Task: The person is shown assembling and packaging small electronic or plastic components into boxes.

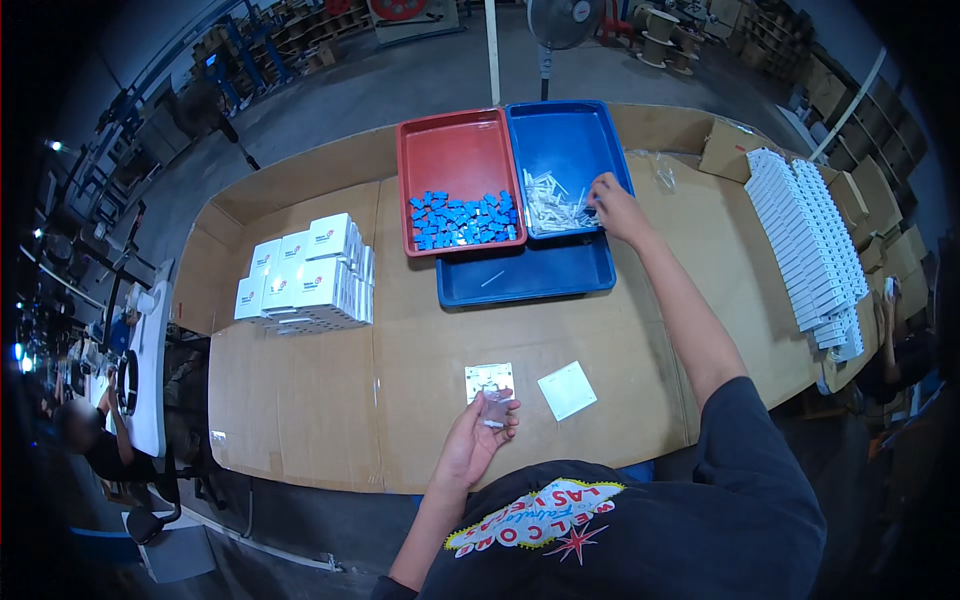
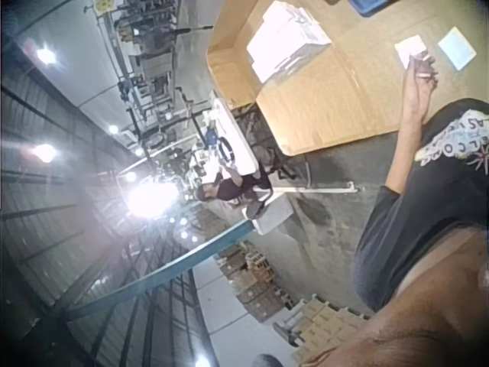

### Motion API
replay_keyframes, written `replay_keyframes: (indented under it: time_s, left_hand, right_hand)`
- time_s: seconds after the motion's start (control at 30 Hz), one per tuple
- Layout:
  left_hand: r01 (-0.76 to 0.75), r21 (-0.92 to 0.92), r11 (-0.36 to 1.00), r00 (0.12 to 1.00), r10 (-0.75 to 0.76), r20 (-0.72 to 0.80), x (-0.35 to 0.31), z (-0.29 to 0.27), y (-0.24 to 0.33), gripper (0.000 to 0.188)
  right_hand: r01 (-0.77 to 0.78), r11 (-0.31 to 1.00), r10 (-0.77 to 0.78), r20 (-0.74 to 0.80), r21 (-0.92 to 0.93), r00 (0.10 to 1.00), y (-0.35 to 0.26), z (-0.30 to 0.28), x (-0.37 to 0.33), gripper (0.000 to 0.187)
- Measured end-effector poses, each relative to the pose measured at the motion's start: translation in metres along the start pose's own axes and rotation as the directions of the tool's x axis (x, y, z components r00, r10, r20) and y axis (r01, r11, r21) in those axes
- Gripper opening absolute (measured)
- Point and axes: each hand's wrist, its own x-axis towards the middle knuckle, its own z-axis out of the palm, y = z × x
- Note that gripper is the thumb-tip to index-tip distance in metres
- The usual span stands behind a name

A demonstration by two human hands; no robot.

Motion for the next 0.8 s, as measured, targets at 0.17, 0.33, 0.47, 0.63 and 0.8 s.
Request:
replay_keyframes:
  time_s: [0.17, 0.33, 0.47, 0.63, 0.8]
  left_hand:
    - [-0.023, -0.105, 0.994, 1.0, 0.021, -0.019, -0.008, -0.003, 0.003, 0.052]
    - [-0.012, -0.153, 0.988, 1.0, 0.01, -0.011, 0.001, 0.001, 0.003, 0.053]
    - [-0.017, -0.106, 0.994, 0.999, 0.014, -0.032, 0.008, 0.0, 0.004, 0.052]
    - [0.017, -0.081, 0.997, 1.0, -0.018, -0.011, 0.011, 0.004, 0.003, 0.053]
    - [0.031, 0.038, 0.999, 0.999, -0.029, -0.033, 0.011, 0.006, 0.005, 0.053]
  right_hand:
    - [-0.378, 0.305, 0.571, 0.149, 0.874, 0.807, -0.056, -0.034, 0.001, 0.011]
    - [-0.47, 0.143, 0.65, 0.276, 0.871, 0.709, -0.105, -0.044, -0.067, 0.017]
    - [-0.692, 0.135, 0.556, 0.524, 0.709, 0.645, -0.188, -0.04, -0.124, 0.017]
    - [-0.621, 0.091, 0.425, 0.534, 0.778, 0.731, -0.233, -0.031, -0.158, 0.015]
    - [-0.658, 0.146, 0.212, 0.627, 0.738, 0.75, -0.241, -0.053, -0.154, 0.013]
